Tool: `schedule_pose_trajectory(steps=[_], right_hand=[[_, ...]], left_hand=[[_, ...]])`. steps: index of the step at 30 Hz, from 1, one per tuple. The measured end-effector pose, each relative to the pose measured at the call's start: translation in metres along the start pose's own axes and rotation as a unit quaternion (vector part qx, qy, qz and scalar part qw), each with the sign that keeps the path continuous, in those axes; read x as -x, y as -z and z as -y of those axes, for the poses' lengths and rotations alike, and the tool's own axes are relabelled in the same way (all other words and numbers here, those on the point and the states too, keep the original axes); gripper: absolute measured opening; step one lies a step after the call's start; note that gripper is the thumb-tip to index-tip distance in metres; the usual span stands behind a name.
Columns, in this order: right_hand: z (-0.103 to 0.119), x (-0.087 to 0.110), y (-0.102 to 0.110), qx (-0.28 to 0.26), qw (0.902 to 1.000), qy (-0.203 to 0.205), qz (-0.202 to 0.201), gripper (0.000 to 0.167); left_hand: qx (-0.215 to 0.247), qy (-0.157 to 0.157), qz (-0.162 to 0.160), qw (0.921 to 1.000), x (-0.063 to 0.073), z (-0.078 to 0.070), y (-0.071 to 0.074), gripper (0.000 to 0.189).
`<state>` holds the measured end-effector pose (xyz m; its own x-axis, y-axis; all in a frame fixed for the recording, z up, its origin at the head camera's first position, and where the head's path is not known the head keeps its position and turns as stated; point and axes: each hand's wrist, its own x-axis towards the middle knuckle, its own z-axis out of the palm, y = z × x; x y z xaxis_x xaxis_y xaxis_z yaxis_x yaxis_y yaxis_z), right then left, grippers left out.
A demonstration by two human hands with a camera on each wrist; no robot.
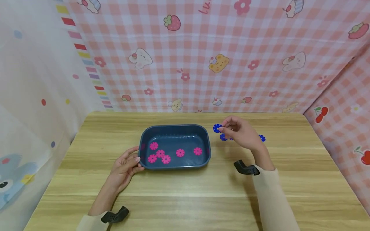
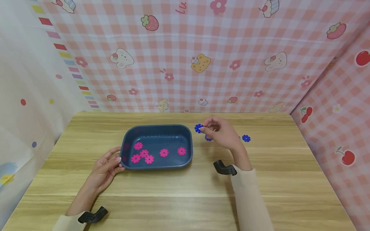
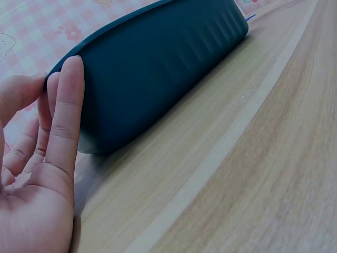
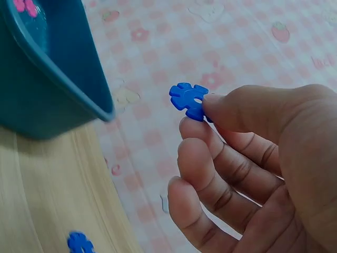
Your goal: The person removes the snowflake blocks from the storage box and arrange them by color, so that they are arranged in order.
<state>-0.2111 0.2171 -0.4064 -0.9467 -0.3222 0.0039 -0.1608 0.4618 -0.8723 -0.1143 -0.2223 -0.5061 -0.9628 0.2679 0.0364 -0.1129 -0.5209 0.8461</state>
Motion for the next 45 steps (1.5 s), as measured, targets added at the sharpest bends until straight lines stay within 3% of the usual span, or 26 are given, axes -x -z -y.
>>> schedule_pose_trajectory(steps=[19, 30, 37, 45], right_hand=[[-0.033, 0.015, 0.045, 0.04, 0.9945, -0.053, -0.081, 0.03], [-0.067, 0.026, 0.068, 0.042, 0.9894, -0.074, -0.118, 0.032], [-0.088, 0.038, 0.083, 0.04, 0.9785, -0.12, -0.163, 0.038], [-0.108, 0.051, 0.099, 0.032, 0.9702, -0.159, -0.18, 0.038]], left_hand=[[0.0, 0.001, -0.003, 1.0, 0.0, 0.0, 0.0, 0.041], [0.006, 0.004, 0.004, 1.0, 0.0, -0.001, -0.002, 0.04], [0.003, 0.001, 0.0, 1.0, 0.001, -0.001, -0.001, 0.04], [0.007, -0.004, 0.006, 1.0, 0.0, 0.0, 0.0, 0.04]])
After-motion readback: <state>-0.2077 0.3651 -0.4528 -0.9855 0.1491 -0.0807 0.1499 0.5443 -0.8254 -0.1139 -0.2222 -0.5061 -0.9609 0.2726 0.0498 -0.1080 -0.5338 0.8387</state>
